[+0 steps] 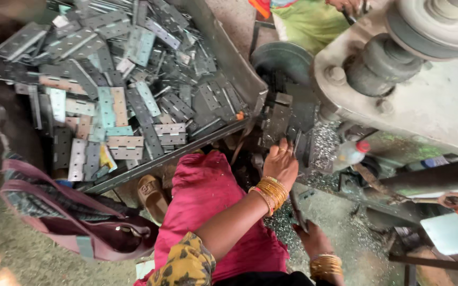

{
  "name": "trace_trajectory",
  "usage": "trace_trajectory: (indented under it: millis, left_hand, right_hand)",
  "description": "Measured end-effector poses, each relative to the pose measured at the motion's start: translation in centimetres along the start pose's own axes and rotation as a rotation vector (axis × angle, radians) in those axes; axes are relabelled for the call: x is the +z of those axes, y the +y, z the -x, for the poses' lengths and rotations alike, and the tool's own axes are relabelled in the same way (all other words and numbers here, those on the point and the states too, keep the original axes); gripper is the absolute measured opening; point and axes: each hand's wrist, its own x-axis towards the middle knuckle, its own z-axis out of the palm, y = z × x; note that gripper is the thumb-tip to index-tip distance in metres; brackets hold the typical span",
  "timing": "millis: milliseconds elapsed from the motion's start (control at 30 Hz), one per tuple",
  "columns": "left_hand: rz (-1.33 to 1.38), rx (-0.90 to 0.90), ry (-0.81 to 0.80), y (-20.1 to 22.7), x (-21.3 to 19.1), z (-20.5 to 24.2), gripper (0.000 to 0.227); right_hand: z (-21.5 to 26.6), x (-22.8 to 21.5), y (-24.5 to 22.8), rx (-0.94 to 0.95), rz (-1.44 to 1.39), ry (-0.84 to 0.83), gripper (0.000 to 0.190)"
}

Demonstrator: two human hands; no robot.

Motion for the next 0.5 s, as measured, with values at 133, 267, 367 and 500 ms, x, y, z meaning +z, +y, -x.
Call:
trace_trajectory:
  millis: [133, 267, 367, 500]
  left_hand:
    - [-0.133, 0.051, -0.150, -0.1, -0.7, 1.6, 0.026]
    - [-0.061, 0.058, -0.009, -0.1, -1.5, 0.6, 0.025]
    - [0.014, 0.057, -0.128, 0.1, -1.4, 1.7, 0.026]
    - [-0.102, 0.045, -0.057, -0.3, -1.2, 0.9, 0.026]
  right_hand:
    - [-0.7, 0.9, 1.7, 0.083, 0.047, -0.072, 0.046]
    - [-1.7, 2.7, 1.7, 0.045, 0.023, 0.046, 0.046]
    - [-0.2, 3.4, 2.8, 0.022, -0.035, -0.025, 0.045]
    - [-2.2, 2.7, 2.5, 0.074, -0.002, -0.059, 0.041]
